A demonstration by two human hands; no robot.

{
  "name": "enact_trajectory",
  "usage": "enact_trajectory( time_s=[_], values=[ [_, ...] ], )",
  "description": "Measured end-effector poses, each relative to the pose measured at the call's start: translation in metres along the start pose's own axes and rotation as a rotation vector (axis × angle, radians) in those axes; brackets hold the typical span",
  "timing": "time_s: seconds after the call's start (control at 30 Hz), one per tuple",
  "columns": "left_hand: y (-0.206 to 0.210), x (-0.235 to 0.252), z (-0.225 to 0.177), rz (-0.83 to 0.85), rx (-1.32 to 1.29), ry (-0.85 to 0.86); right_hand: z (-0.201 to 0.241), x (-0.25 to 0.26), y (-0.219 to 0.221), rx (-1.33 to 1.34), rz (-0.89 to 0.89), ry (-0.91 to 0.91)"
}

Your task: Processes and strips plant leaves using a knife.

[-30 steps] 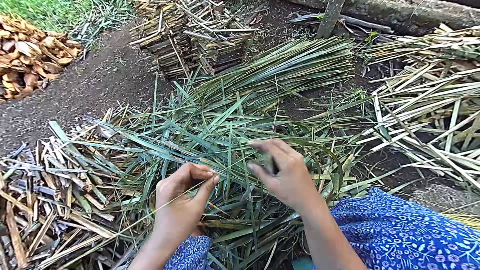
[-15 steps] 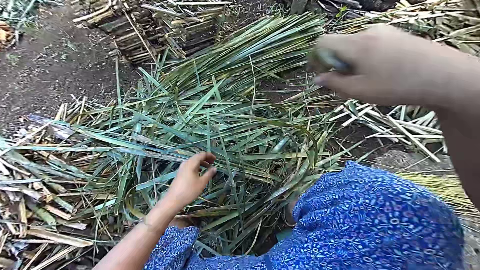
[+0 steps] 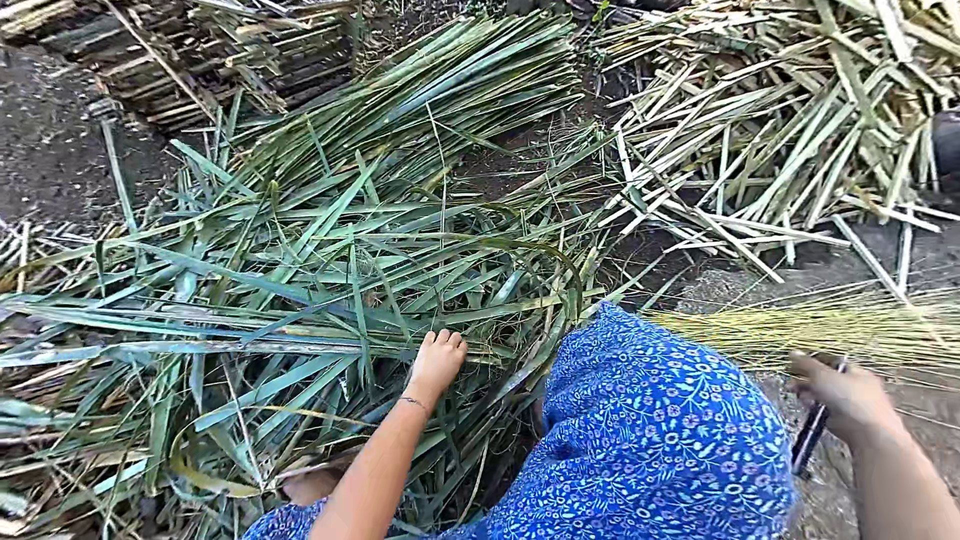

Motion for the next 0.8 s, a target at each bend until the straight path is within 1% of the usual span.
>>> enact_trajectory(
  time_s=[0.07,0.1,0.17,0.23,0.3,0.37,0.43,0.47,0.53,0.57,0.63,0.7,0.73,0.8],
  values=[
    [-0.001,0.002,-0.001,0.008,0.001,-0.017,-0.016,0.011,0.01,-0.211,0.057,0.039],
    [-0.003,0.002,-0.002,-0.004,-0.005,-0.019,-0.015,0.013,0.016,-0.308,0.077,0.032],
    [-0.007,-0.003,-0.002,-0.058,-0.008,-0.009,0.005,0.006,0.024,-0.406,0.119,-0.046],
    [-0.019,-0.012,-0.001,-0.114,-0.012,0.013,0.044,-0.006,0.033,-0.388,0.181,-0.183],
    [-0.035,-0.024,0.001,-0.205,-0.028,0.047,0.093,-0.025,0.042,-0.303,0.294,-0.386],
    [-0.051,-0.035,0.004,-0.319,-0.041,0.077,0.149,-0.053,0.053,-0.275,0.449,-0.614],
    [-0.069,-0.046,0.006,-0.405,-0.055,0.094,0.204,-0.097,0.067,-0.366,0.62,-0.836],
    [-0.077,-0.05,0.007,-0.443,-0.068,0.103,0.226,-0.119,0.078,-0.432,0.697,-0.979],
    [-0.089,-0.057,0.009,-0.553,-0.084,0.127,0.258,-0.161,0.104,-0.59,0.81,-1.22],
    [-0.093,-0.059,0.01,-0.616,-0.082,0.14,0.269,-0.18,0.119,-0.692,0.844,-1.297],
    [-0.1,-0.064,0.008,-0.712,-0.069,0.157,0.282,-0.213,0.147,-0.902,0.862,-1.377],
    [-0.105,-0.068,0.006,-0.788,-0.052,0.162,0.287,-0.237,0.17,-1.062,0.873,-1.39],
    [-0.107,-0.069,0.005,-0.824,-0.038,0.169,0.289,-0.244,0.178,-1.088,0.875,-1.414],
    [-0.11,-0.073,0.006,-0.858,-0.04,0.181,0.291,-0.254,0.186,-1.029,0.877,-1.44]
  ],
)
Point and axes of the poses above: each hand's wrist, its own x-axis towards the middle knuckle, its own y-axis out of the palm, z = x × y, the point moved 1 cm from there along x, towards the middle knuckle, and after that the axes turned 1 degree about -y, right-handed, at the moved point
